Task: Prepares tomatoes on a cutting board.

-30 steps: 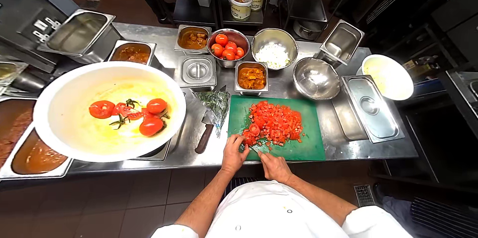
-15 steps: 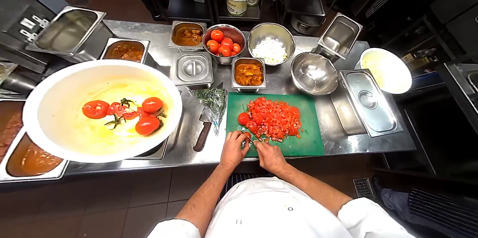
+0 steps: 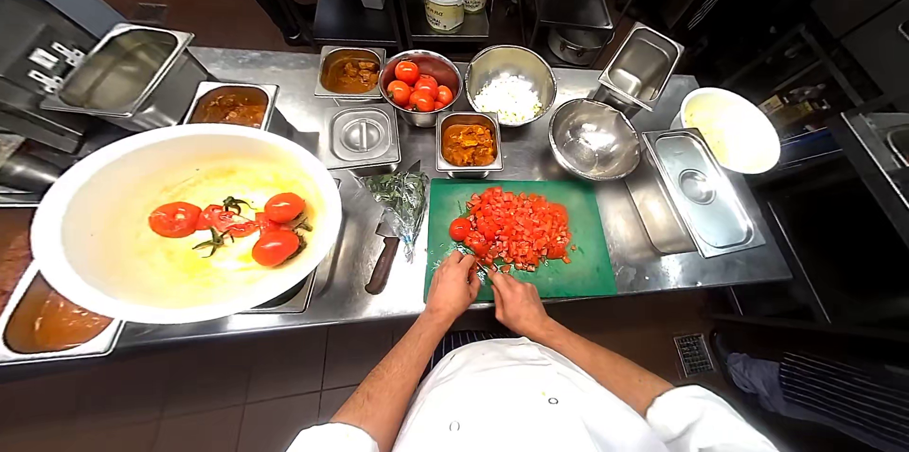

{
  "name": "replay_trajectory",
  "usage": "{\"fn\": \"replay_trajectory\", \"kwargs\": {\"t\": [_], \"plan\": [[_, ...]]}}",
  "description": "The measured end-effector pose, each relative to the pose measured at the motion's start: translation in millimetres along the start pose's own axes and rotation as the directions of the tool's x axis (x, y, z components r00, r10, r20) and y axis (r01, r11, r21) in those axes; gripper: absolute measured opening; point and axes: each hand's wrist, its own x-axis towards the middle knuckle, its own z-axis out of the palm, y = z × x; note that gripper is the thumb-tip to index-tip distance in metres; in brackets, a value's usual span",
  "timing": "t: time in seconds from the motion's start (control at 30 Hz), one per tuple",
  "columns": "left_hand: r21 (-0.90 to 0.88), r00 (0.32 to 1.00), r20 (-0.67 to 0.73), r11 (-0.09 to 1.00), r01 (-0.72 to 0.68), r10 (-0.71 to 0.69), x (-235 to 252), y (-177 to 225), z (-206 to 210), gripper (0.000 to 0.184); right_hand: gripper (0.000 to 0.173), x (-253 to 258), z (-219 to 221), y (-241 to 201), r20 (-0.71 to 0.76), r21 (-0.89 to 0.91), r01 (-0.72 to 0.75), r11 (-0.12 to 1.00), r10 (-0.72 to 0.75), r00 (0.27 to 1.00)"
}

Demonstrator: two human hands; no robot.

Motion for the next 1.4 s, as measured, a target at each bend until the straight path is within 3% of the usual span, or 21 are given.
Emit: {"fn": "replay_trajectory", "kwargs": {"t": [0.1, 0.27, 0.37, 0.5, 0.67, 0.8, 0.87, 0.9, 0.97, 1.0, 1.1, 1.2, 1.3, 1.4], "plan": [[0.001, 1.0, -0.014, 1.0, 0.003, -0.003, 0, 0, 3, 0.017, 0.036, 0, 6, 0, 0.042, -0.008, 0.014, 1.0, -0.014, 0.999], [-0.055, 0.999, -0.036, 0.998, 0.034, -0.036, -1, -2, 2, 0.021, 0.036, -47, -9, 28, 0.032, 0.004, 0.066, 0.998, -0.066, 0.997], [-0.063, 0.998, -0.067, 0.998, -0.023, 0.019, -4, -6, 5, 0.021, 0.035, -33, -16, 20, -0.003, 0.061, 0.053, 0.997, -0.053, 0.999], [-0.027, 0.999, -0.037, 1.0, 0.001, -0.002, -4, -3, 4, 0.016, 0.035, 5, 0, 2, 0.118, 0.096, 0.037, 0.995, -0.048, 0.992], [-0.018, 0.999, -0.013, 0.999, 0.043, -0.044, 3, 2, 5, 0.016, 0.04, -25, -15, 22, 0.148, 0.037, 0.057, 0.998, -0.062, 0.987], [-0.054, 1.0, 0.006, 0.999, -0.001, 0.001, 19, 20, -15, 0.018, 0.035, -39, -24, 52, -0.026, 0.07, -0.102, 0.992, 0.104, 0.994], [-0.045, 0.998, -0.059, 0.999, 0.001, -0.004, 36, 20, -37, 0.025, 0.034, -40, -23, 53, -0.12, 0.095, -0.097, 0.991, 0.108, 0.987], [-0.013, 0.999, -0.043, 1.0, 0.003, -0.004, 46, 16, -48, 0.038, 0.034, -39, -23, 47, -0.124, 0.095, -0.066, 0.993, 0.078, 0.989], [0.105, 0.997, 0.077, 0.994, -0.023, 0.015, 69, 5, -59, 0.068, 0.036, -35, -21, 29, -0.036, 0.083, 0.028, 0.996, -0.025, 0.999], [0.149, 0.99, 0.137, 0.988, -0.045, 0.025, 79, -2, -58, 0.072, 0.036, -29, -17, 19, 0.03, 0.086, 0.071, 0.994, -0.074, 0.997], [0.175, 0.988, 0.14, 0.981, -0.089, 0.065, 95, -16, -57, 0.056, 0.034, -3, -11, 1, 0.168, 0.102, 0.04, 0.994, -0.057, 0.984], [0.128, 0.998, 0.059, 0.991, -0.028, 0.02, 77, -9, -66, 0.039, 0.03, 11, -19, 8, 0.114, 0.063, -0.078, 0.995, 0.07, 0.991], [0.139, 0.993, 0.09, 0.988, 0.063, -0.076, 46, 1, -50, 0.052, 0.031, 6, -23, 20, 0.086, 0.036, -0.134, 0.99, 0.13, 0.988], [0.06, 0.995, 0.047, 0.994, 0.087, -0.09, 24, -6, -23, 0.084, 0.032, -8, -20, 24, 0.053, 0.055, -0.198, 0.979, 0.195, 0.979]]}}
